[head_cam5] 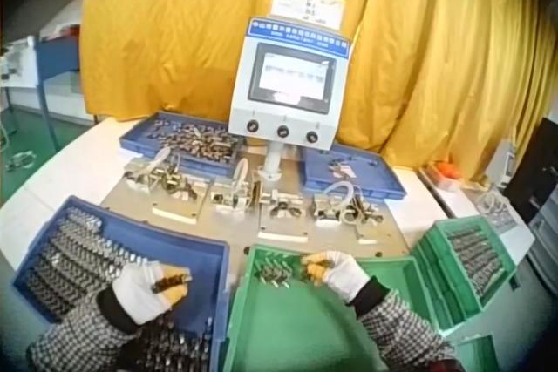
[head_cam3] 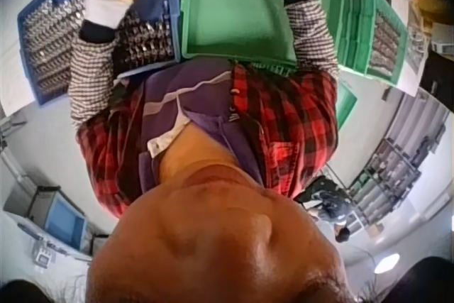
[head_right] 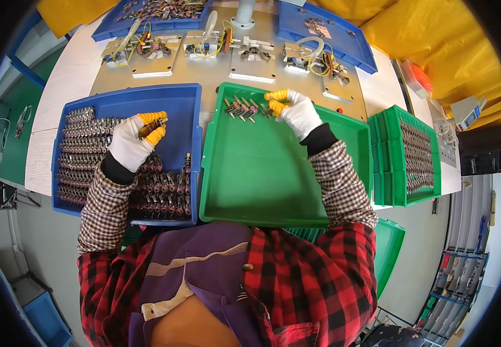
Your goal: Sorting small electrical components into designated trays at a manufacturing workstation.
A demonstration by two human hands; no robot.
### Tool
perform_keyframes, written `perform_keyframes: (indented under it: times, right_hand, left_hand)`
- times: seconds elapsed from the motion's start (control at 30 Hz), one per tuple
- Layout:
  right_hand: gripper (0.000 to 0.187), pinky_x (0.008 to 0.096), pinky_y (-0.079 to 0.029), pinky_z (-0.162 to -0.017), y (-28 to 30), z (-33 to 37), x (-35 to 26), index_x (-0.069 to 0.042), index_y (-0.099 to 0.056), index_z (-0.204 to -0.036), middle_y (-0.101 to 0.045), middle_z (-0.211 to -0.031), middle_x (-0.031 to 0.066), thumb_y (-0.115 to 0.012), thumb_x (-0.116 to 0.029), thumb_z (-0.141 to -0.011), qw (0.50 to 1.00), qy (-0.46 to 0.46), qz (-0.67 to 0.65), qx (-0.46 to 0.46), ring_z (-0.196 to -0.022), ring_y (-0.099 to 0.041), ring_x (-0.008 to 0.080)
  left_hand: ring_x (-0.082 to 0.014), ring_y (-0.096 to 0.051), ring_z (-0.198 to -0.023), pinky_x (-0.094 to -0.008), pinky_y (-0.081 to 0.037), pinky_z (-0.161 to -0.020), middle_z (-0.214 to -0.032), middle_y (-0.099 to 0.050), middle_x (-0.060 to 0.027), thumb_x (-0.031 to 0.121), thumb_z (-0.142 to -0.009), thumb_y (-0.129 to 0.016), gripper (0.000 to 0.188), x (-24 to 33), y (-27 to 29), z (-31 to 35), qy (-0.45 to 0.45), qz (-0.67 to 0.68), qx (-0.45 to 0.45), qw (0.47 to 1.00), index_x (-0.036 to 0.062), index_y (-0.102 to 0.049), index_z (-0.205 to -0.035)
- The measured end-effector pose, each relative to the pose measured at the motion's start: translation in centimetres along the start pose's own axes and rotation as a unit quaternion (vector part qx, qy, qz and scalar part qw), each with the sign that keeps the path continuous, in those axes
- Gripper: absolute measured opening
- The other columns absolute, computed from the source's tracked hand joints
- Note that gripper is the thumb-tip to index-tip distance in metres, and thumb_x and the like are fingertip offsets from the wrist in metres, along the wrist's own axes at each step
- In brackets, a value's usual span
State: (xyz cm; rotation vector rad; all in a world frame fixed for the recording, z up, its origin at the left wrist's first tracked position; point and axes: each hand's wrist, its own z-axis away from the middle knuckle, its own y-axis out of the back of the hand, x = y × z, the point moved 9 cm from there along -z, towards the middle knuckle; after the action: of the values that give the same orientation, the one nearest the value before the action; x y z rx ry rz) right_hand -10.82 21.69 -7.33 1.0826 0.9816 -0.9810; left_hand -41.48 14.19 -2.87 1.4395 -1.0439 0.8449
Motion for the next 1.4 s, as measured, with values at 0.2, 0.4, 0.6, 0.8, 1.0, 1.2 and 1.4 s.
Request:
perform_keyframes:
  times: [0.2, 0.4, 0.6, 0.8, 1.0, 1.2, 1.4]
  right_hand:
    - [0.013, 0.0204, -0.047, -0.059, -0.2, -0.7, 3.4, 0.003, -0.059, -0.087, -0.062, -0.078, 0.0099, -0.062, 0.001, -0.074, 0.993, 0.069, 0.017, 0.095, -0.063, -0.056, 0.0143]
    - [0.016, 0.0209, -0.047, -0.06, -0.8, -1.0, 4.2, 0.005, -0.059, -0.087, -0.062, -0.076, 0.0095, -0.064, 0.001, -0.073, 0.979, 0.107, 0.063, 0.161, -0.062, -0.056, 0.0139]
    - [0.018, 0.0227, -0.047, -0.06, -3.4, 1.1, -1.8, 0.002, -0.06, -0.088, -0.061, -0.075, 0.0094, -0.065, -0.003, -0.072, 0.966, 0.132, 0.179, 0.133, -0.064, -0.056, 0.0154]
    - [0.027, 0.0281, -0.045, -0.059, -14.7, 9.2, -12.4, -0.013, -0.062, -0.097, -0.057, -0.081, 0.0054, -0.065, -0.019, -0.07, 0.813, 0.459, 0.356, -0.048, -0.069, -0.056, 0.0194]
    - [0.024, 0.0281, -0.046, -0.056, -20.1, 8.4, -10.0, -0.013, -0.06, -0.096, -0.056, -0.078, 0.006, -0.057, -0.024, -0.075, 0.658, 0.442, 0.608, -0.04, -0.062, -0.055, 0.019]
    - [0.022, 0.0272, -0.047, -0.062, -16.7, 5.5, -11.4, -0.01, -0.061, -0.095, -0.059, -0.086, 0.0072, -0.062, -0.016, -0.074, 0.802, 0.445, 0.389, -0.088, -0.073, -0.057, 0.0203]
    - [0.018, 0.0217, -0.049, -0.059, -1.3, -12.2, -3.5, 0.002, -0.06, -0.09, -0.062, -0.08, 0.0104, -0.062, -0.002, -0.073, 0.99, 0.086, -0.067, 0.09, -0.065, -0.059, 0.0158]
  left_hand:
    - [-0.0094, -0.054, -0.062, -0.0181, -0.045, -0.056, -0.076, -0.062, -0.0061, -0.004, -0.071, -0.059, 0.025, -0.7, -0.2, -0.1, -0.015, 0.026, 0.008, 1.0, -0.0016, -0.062, -0.095]
    - [-0.0099, -0.055, -0.061, -0.0177, -0.044, -0.053, -0.074, -0.061, -0.0074, -0.003, -0.071, -0.06, 0.023, -1.4, 0.4, -0.1, 0.074, 0.126, -0.03, 0.989, 0.0, -0.062, -0.094]
    - [-0.0117, -0.056, -0.06, -0.0177, -0.045, -0.052, -0.079, -0.06, -0.0104, 0.006, -0.077, -0.06, 0.027, -1.7, -0.6, 0.2, 0.142, 0.234, -0.074, 0.959, -0.0003, -0.057, -0.103]
    - [-0.0143, -0.058, -0.065, -0.0182, -0.047, -0.056, -0.09, -0.059, -0.0134, 0.02, -0.083, -0.058, 0.039, -1.3, -3.0, 0.9, 0.152, 0.326, -0.169, 0.918, -0.0041, -0.05, -0.111]
    - [-0.0163, -0.059, -0.072, -0.0195, -0.048, -0.065, -0.099, -0.056, -0.0162, 0.03, -0.087, -0.051, 0.046, -2.2, -3.8, 1.3, 0.126, 0.281, -0.183, 0.934, -0.0081, -0.047, -0.113]
    - [-0.0225, -0.059, -0.083, -0.0279, -0.048, -0.074, -0.108, -0.054, -0.0178, 0.033, -0.083, -0.054, 0.047, -2.2, -3.3, 1.4, 0.159, 0.287, -0.175, 0.928, -0.0047, -0.05, -0.111]
    - [-0.03, -0.054, -0.098, -0.0371, -0.044, -0.083, -0.115, -0.052, -0.0156, 0.033, -0.075, -0.061, 0.044, 0.7, -4.7, 2.4, -0.175, -0.371, -0.193, 0.891, 0.0024, -0.057, -0.106]
